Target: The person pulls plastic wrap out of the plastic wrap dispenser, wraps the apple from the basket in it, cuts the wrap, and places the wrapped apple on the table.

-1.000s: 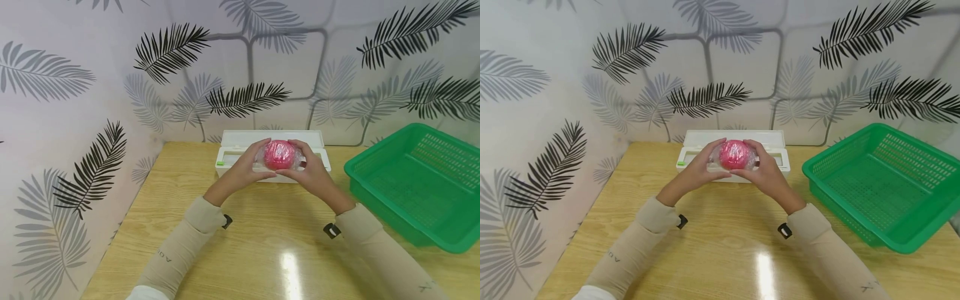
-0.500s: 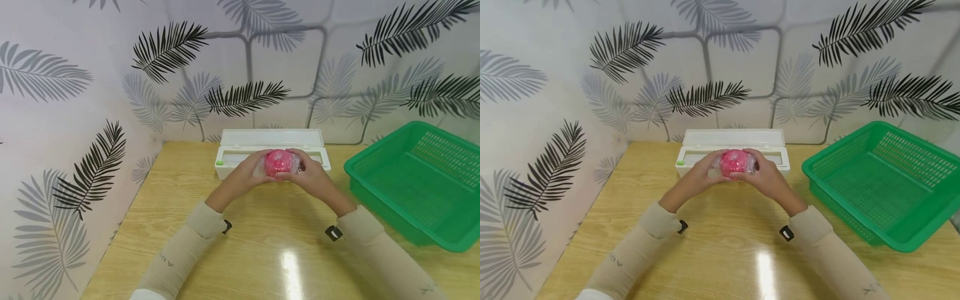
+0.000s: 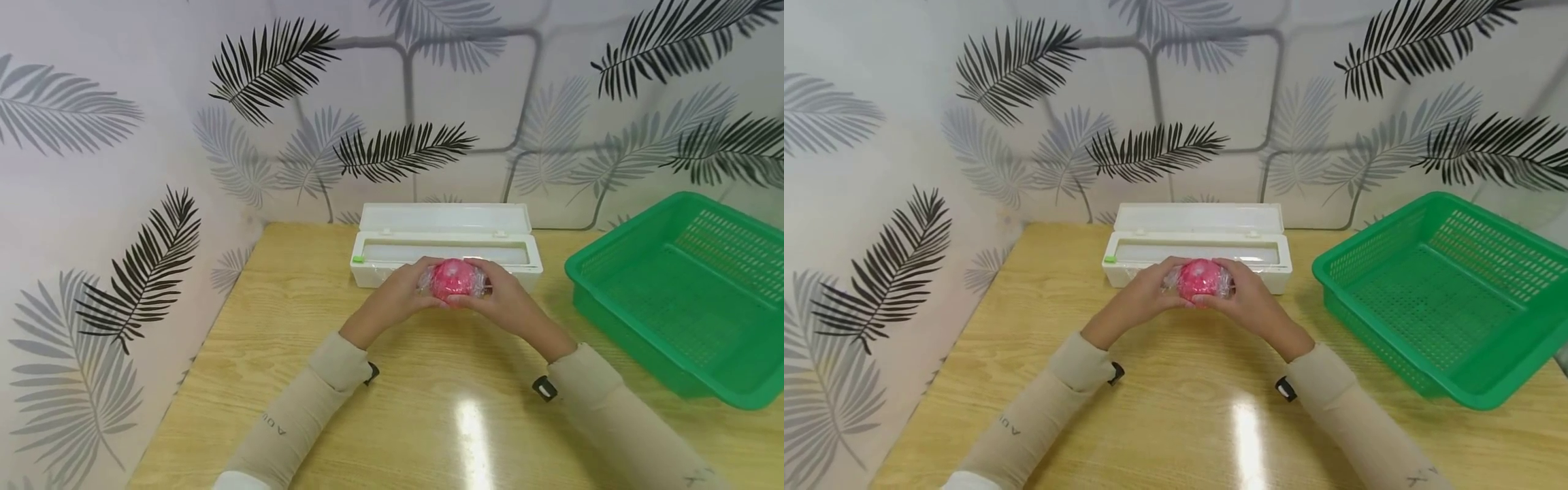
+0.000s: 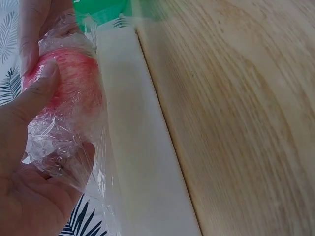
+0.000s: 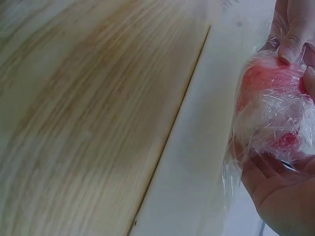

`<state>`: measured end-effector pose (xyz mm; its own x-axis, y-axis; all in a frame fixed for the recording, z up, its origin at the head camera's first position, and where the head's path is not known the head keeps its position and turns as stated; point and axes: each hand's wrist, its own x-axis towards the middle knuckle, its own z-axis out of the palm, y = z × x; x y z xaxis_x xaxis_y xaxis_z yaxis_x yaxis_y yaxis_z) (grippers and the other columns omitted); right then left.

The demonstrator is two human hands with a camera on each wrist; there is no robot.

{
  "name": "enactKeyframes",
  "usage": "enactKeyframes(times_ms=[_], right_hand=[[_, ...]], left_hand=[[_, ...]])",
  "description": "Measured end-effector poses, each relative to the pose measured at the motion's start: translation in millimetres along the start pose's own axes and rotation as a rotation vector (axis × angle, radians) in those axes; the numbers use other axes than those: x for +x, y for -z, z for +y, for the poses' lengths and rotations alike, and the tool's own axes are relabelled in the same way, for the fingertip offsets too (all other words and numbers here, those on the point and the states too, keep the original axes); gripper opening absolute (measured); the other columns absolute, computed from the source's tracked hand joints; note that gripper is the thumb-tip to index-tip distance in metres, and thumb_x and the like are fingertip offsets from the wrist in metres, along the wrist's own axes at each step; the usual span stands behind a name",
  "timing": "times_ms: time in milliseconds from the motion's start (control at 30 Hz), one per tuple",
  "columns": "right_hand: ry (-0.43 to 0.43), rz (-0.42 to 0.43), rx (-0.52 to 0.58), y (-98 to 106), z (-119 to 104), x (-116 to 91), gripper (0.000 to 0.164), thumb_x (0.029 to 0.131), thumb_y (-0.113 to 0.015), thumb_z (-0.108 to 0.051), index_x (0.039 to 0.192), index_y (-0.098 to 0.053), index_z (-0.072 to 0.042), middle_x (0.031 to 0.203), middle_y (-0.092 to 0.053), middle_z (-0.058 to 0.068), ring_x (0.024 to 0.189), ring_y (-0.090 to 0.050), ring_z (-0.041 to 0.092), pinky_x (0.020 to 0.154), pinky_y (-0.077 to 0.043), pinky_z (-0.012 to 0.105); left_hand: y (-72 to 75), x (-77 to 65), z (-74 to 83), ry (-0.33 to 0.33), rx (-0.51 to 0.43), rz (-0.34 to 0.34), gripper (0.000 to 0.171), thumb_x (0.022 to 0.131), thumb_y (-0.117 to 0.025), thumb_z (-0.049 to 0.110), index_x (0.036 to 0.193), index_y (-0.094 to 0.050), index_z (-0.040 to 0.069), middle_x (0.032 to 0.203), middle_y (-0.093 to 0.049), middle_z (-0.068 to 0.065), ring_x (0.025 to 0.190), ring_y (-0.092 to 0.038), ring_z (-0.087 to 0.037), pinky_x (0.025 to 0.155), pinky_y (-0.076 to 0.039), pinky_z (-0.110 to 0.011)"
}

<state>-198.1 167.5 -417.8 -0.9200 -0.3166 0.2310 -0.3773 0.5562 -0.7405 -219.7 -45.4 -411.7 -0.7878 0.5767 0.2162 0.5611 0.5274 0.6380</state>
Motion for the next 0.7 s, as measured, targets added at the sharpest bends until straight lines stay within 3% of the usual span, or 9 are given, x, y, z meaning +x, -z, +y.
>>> enactKeyframes(times_ms=[233,367,533,600,700], right_hand=[[0.030,0.022,-0.029,-2.0,2.7,2.0,0.072,0.067,-0.070,-0.048,0.125,-0.045,-0.014,0.116,-0.052,0.002,0.100,-0.052,0.016,0.076,-0.049,0.033],[0.068,0.013,-0.054,-1.9,2.4,2.9,0.071,0.067,-0.073,-0.045,0.124,-0.045,-0.012,0.115,-0.052,0.003,0.104,-0.048,0.018,0.083,-0.045,0.038],[0.109,0.005,-0.123,-7.8,9.4,-4.6,0.077,0.062,-0.079,-0.037,0.123,-0.042,-0.009,0.117,-0.048,0.005,0.110,-0.041,0.022,0.091,-0.037,0.044],[0.126,0.004,-0.173,-11.6,12.7,-9.6,0.081,0.062,-0.080,-0.034,0.126,-0.037,-0.008,0.119,-0.044,0.007,0.113,-0.038,0.023,0.093,-0.036,0.046],[0.150,-0.003,-0.229,-16.5,16.1,-16.6,0.083,0.064,-0.079,-0.027,0.128,-0.031,-0.006,0.122,-0.040,0.009,0.115,-0.034,0.025,0.094,-0.034,0.045]], left_hand=[[-2.4,1.0,-2.2,0.031,-0.018,0.000,0.068,0.068,-0.070,0.038,0.127,-0.040,0.023,0.120,-0.050,0.008,0.107,-0.046,-0.004,0.089,-0.040,-0.022],[-2.1,0.1,-2.7,0.023,-0.038,-0.005,0.068,0.068,-0.071,0.036,0.128,-0.041,0.022,0.123,-0.048,0.009,0.113,-0.042,-0.005,0.094,-0.036,-0.024],[-1.8,-13.9,-7.6,0.009,0.080,-0.007,0.064,0.074,-0.064,0.046,0.130,-0.041,0.026,0.137,-0.034,0.001,0.126,-0.027,-0.016,0.098,-0.031,-0.041],[0.6,-22.6,-12.3,0.016,0.130,0.029,0.059,0.078,-0.058,0.049,0.129,-0.041,0.027,0.140,-0.029,0.002,0.127,-0.023,-0.018,0.098,-0.031,-0.043],[7.9,-33.3,-23.4,0.042,0.153,0.154,0.049,0.084,-0.055,0.044,0.127,-0.044,0.023,0.138,-0.031,0.004,0.126,-0.023,-0.017,0.098,-0.032,-0.040]])
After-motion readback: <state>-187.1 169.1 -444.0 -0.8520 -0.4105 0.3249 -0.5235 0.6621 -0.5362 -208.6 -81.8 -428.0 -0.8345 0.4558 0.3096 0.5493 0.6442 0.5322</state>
